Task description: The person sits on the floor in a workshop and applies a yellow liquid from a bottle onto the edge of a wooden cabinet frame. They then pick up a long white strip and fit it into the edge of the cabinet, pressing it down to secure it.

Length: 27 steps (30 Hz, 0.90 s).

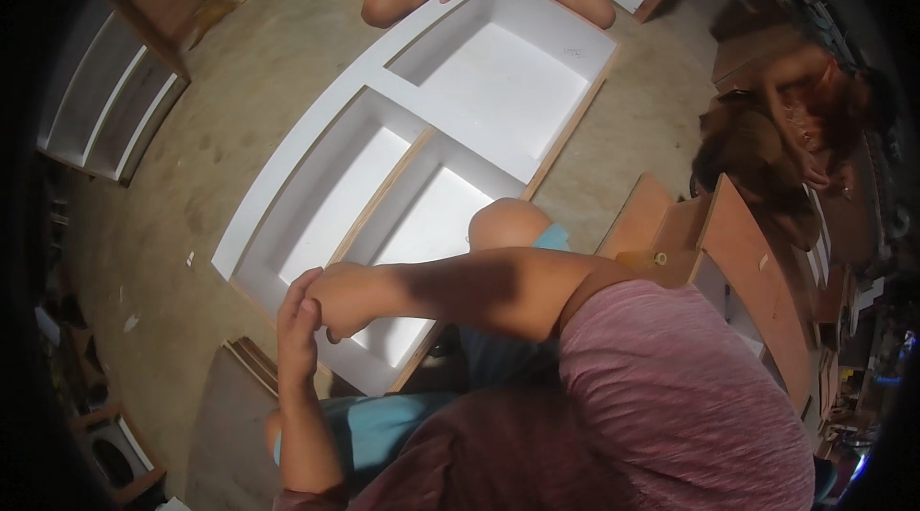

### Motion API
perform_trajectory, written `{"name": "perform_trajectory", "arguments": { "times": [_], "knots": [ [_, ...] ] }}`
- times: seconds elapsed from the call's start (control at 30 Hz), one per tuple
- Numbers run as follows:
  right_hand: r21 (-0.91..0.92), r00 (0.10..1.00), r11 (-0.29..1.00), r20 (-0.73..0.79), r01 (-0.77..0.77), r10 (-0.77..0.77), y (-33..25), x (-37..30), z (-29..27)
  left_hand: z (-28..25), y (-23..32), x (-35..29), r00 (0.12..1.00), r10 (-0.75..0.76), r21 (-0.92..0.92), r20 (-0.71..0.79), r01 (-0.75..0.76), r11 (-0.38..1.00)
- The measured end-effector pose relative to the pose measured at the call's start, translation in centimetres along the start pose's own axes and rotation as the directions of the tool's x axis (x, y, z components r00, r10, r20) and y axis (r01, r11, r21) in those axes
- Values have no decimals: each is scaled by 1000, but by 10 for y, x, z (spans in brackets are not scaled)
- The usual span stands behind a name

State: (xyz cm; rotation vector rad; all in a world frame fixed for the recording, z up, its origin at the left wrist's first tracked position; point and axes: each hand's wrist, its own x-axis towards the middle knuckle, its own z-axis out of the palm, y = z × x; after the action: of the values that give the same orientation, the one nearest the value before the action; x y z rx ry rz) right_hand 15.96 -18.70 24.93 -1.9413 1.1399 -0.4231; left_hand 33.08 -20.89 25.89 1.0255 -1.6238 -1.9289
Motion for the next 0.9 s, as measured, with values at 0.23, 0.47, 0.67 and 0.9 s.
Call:
{"name": "perform_trajectory", "arguments": {
  "times": [0.23,0.47,0.67,0.9],
  "knots": [
    [-95,986,985,-70,143,-150,0,8,3,-2,-4,-2,998,63,38,-13,-63,997],
    [-188,988,970,7,154,-156,-1,5,-3,-1,-8,4,998,-2,24,66,0,1000],
    [-184,994,977,37,108,-103,6,5,-7,5,-11,12,998,-15,-18,56,16,1000],
    [-175,991,975,9,133,-134,15,6,-5,5,-8,14,998,-27,0,57,27,1000]
  ]
}}
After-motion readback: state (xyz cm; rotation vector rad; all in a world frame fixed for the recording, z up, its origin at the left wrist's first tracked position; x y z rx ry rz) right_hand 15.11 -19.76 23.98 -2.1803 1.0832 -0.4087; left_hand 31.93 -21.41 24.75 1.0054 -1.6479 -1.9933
